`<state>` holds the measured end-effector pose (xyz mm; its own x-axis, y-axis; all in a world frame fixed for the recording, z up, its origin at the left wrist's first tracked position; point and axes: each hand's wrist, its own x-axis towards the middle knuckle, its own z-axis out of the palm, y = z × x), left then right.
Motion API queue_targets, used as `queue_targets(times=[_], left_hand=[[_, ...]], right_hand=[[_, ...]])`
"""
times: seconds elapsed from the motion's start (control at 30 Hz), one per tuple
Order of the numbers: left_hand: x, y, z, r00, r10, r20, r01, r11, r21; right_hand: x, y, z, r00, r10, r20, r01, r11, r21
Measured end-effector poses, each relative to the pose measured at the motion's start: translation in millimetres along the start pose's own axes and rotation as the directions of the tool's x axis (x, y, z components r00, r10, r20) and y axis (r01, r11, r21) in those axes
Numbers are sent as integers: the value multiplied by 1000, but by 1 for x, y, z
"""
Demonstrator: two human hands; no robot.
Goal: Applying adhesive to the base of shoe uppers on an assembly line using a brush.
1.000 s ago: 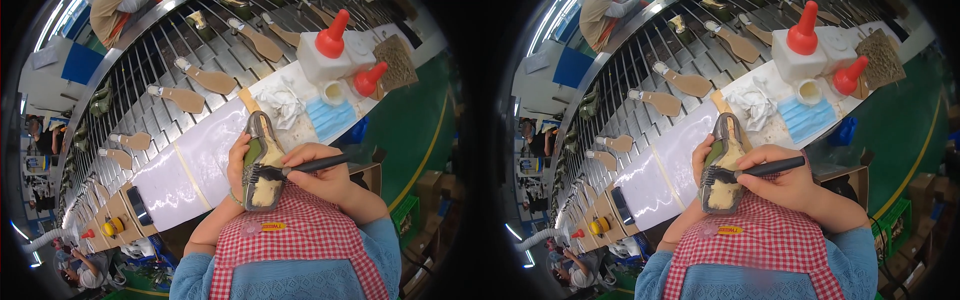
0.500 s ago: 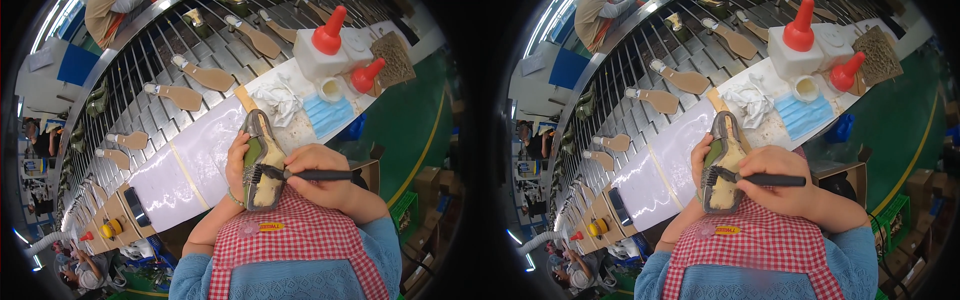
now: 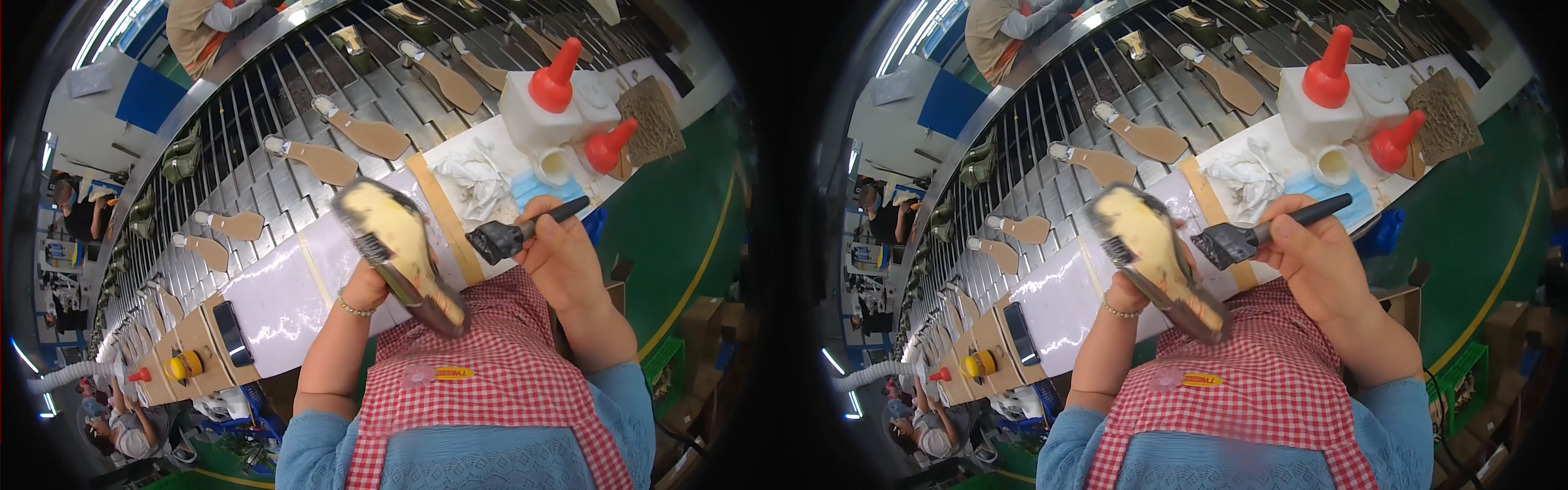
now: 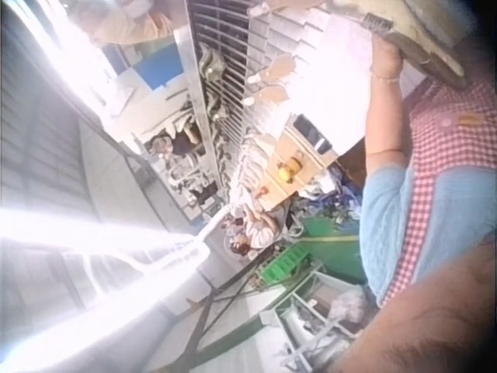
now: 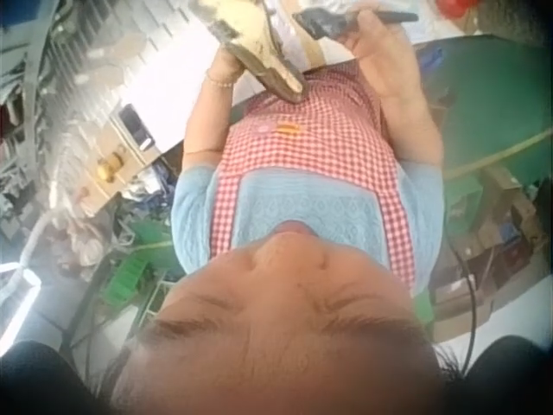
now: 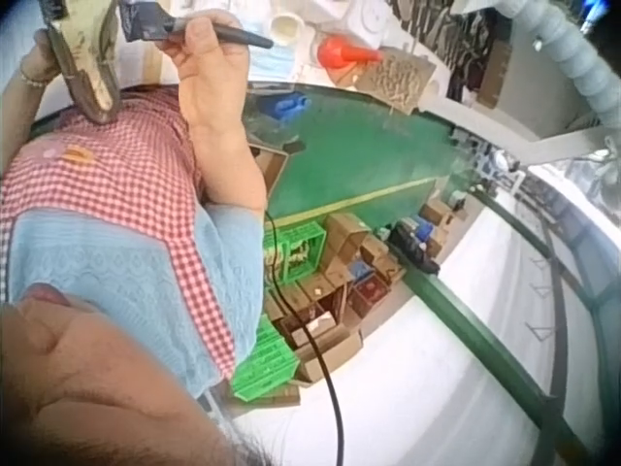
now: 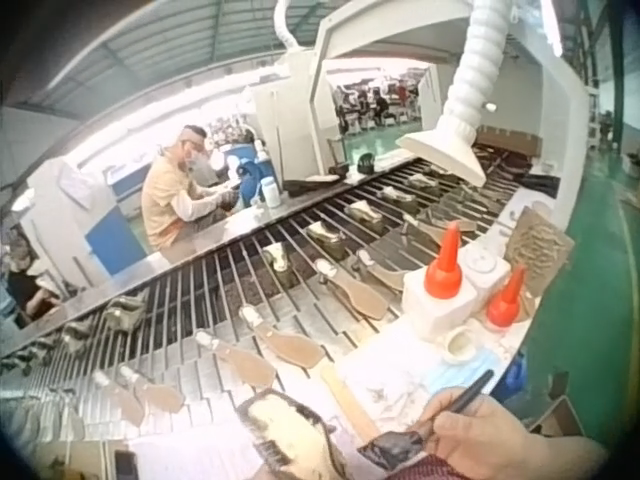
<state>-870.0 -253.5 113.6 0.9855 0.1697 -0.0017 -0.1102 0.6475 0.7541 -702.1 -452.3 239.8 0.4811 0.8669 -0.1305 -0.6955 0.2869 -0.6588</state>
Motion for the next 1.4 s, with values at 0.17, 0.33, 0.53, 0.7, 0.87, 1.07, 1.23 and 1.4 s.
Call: queue_targets(times=[0.17, 0.33, 0.53, 0.7, 0.87, 1.07, 1.23, 1.4], left_hand=[[-11, -17, -2, 983, -182, 39, 175, 974, 141], [-6, 3, 10, 943, -319, 97, 283, 919, 274], [-6, 2, 18, 951, -287, 114, 238, 916, 322], [-8, -1, 19, 951, -288, 110, 256, 937, 238], [-9, -1, 19, 952, -283, 119, 239, 927, 289], [-11, -3, 20, 945, -311, 97, 276, 923, 267], [-13, -2, 15, 940, -324, 103, 273, 900, 339], [-14, -2, 20, 958, -274, 86, 235, 918, 319]], right_hand=[[2, 23, 6, 992, -101, -80, 79, 968, -240], [-5, 30, 13, 943, -281, 177, 332, 788, -518], [-8, 25, 17, 854, -327, 405, 520, 485, -703], [-12, 14, 11, 922, -101, 373, 345, 654, -674], [-5, 19, 13, 911, -251, 328, 410, 654, -636], [-9, 11, 13, 839, -218, 498, 539, 457, -708], [-10, 17, 16, 958, -84, 275, 238, 767, -596], [-10, 18, 22, 749, -348, 564, 648, 202, -734]])
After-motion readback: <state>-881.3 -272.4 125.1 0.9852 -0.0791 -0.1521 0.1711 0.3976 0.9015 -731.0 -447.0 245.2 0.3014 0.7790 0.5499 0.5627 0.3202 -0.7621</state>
